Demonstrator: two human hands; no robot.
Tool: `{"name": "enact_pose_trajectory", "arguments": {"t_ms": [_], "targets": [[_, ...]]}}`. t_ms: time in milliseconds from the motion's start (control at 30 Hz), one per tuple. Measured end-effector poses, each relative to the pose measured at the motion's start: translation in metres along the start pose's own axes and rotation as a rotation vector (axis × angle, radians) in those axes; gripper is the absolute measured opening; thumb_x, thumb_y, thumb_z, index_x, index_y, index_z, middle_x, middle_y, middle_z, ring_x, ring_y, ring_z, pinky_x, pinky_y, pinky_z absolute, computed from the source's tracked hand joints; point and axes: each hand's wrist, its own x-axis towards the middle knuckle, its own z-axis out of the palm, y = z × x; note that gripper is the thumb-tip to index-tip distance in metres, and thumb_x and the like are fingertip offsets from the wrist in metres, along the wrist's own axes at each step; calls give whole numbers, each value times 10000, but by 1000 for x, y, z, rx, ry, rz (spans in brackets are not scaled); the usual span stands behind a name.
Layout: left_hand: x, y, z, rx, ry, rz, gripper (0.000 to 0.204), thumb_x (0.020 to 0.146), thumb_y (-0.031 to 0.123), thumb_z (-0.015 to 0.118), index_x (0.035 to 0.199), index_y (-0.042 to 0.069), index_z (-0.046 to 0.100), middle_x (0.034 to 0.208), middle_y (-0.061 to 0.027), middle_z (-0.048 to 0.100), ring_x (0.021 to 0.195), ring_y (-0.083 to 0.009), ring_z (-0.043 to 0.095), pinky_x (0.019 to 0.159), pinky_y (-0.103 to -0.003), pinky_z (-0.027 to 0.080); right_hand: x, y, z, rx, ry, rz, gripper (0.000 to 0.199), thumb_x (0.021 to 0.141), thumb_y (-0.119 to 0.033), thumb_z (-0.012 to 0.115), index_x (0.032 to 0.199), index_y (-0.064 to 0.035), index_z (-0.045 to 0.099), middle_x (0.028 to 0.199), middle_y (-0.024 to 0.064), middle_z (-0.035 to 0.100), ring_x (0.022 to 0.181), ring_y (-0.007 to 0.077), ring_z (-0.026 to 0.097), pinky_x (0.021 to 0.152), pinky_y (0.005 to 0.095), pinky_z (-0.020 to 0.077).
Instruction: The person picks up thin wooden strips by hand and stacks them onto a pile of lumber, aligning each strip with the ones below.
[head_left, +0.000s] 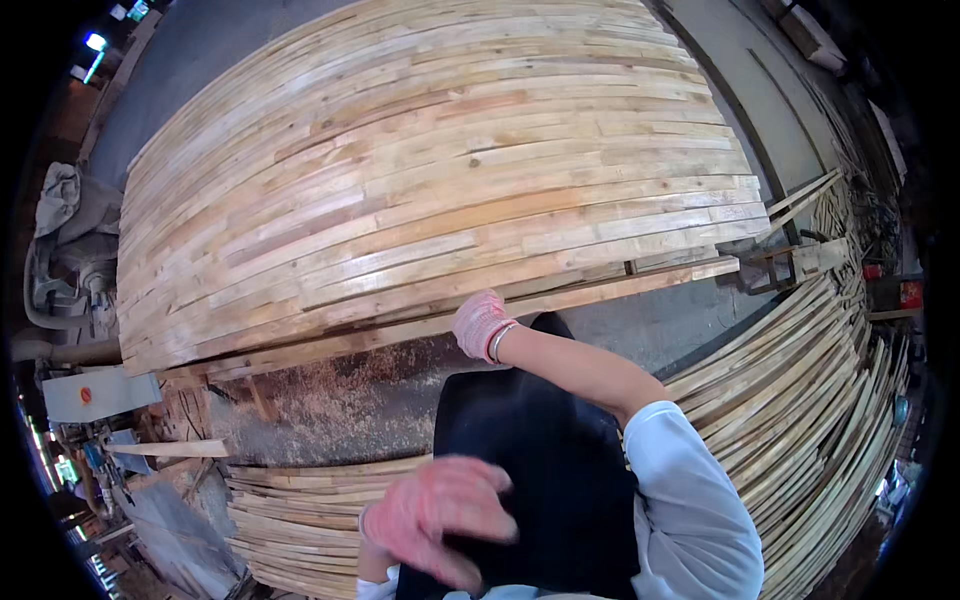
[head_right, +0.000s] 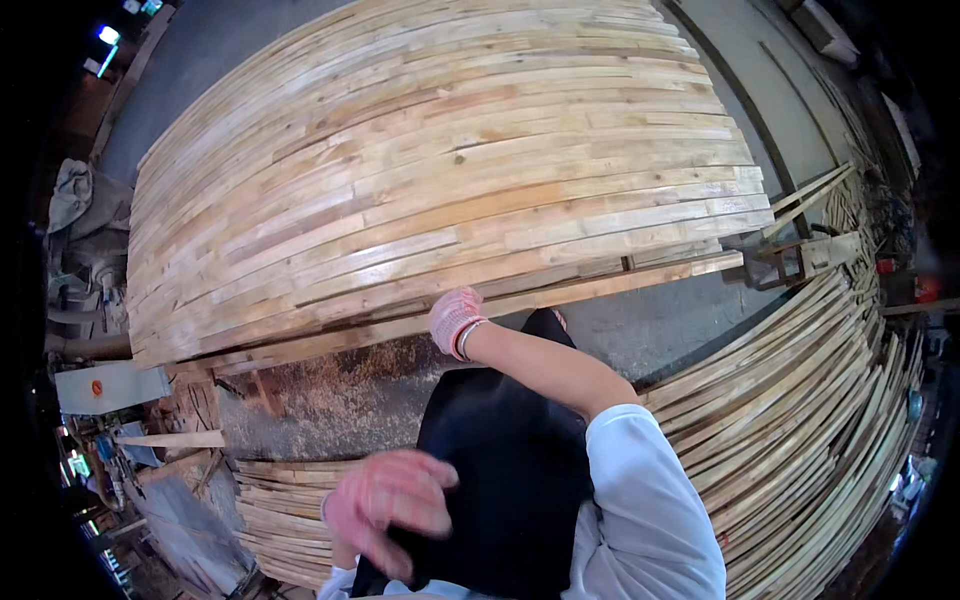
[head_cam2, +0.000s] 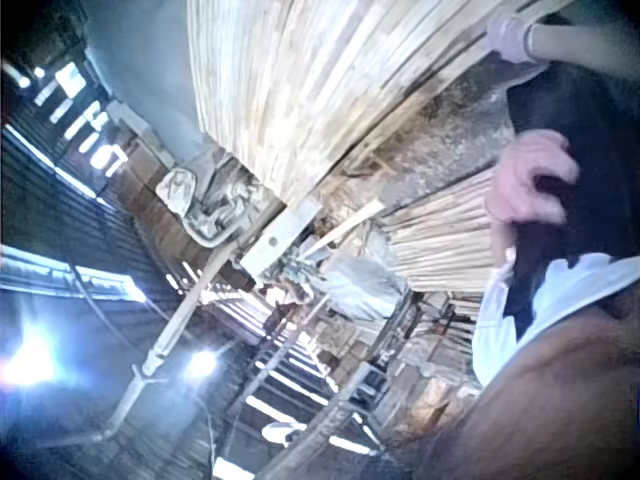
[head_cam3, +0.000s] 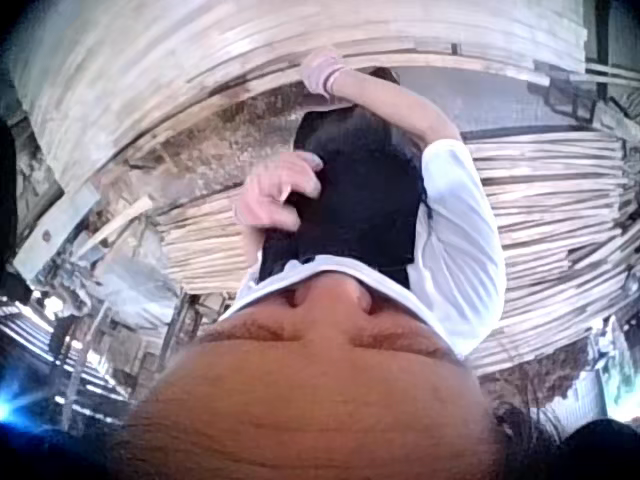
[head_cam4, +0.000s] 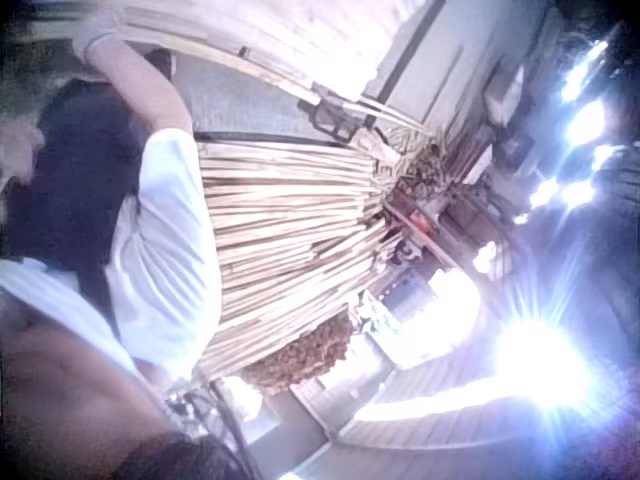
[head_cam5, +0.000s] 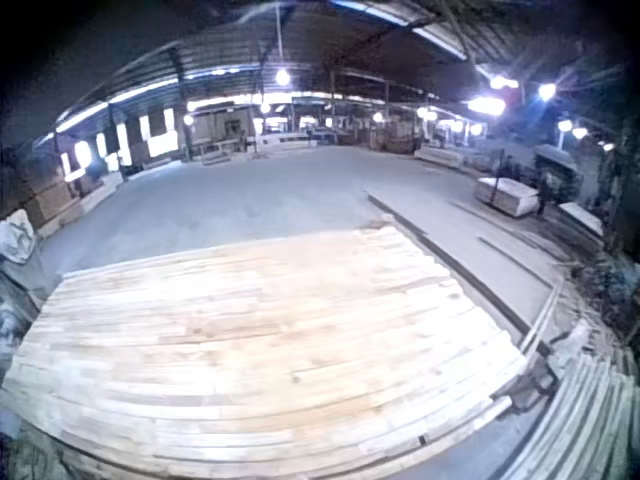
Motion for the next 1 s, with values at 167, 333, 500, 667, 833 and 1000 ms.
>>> {"name": "enact_pose_trajectory", "arguments": {"t_ms": [167,333,500,667,833,1000], "targets": [[53,73,-9,467,-66,99,335,624,231,845,914,115,723,875,-46,649,790,-238,634,782,-428,527,-2,7,0,-25,148,17,231,844,-259,649,972,-117,778,915,81,744,910,271,717,621,471,526],[65,69,-13,889,254,213,338,595,180,821,912,134,714,840,-33,632,745,-219,627,689,-380,546,-34,-11,-28,-35,115,-29,234,840,-281,648,950,-121,778,911,74,747,895,256,717,648,458,515],[98,64,-25,1144,425,336,348,575,146,801,910,147,706,817,-25,621,714,-206,622,625,-346,559,-88,-67,-53,-216,9,-346,304,787,-310,740,1076,-221,769,1045,-9,742,1000,226,689,786,478,503],[126,79,-41,1155,238,287,332,592,183,800,907,139,708,841,-40,633,745,-220,630,674,-371,554,-112,-86,-61,-239,-17,-496,302,782,-304,738,1067,-210,767,1037,-1,742,992,235,691,785,476,508],[145,88,-45,1158,151,252,321,608,219,798,904,132,710,865,-55,645,775,-233,638,724,-396,548,-114,-77,-61,-217,-4,-507,300,778,-298,736,1059,-198,766,1029,7,742,985,244,692,784,474,513],[164,92,-44,1163,75,242,318,625,256,797,901,124,711,888,-69,657,805,-246,646,773,-421,543,-115,-67,-57,-211,6,-474,298,773,-292,734,1050,-186,765,1021,15,742,977,253,694,783,472,518]]}}
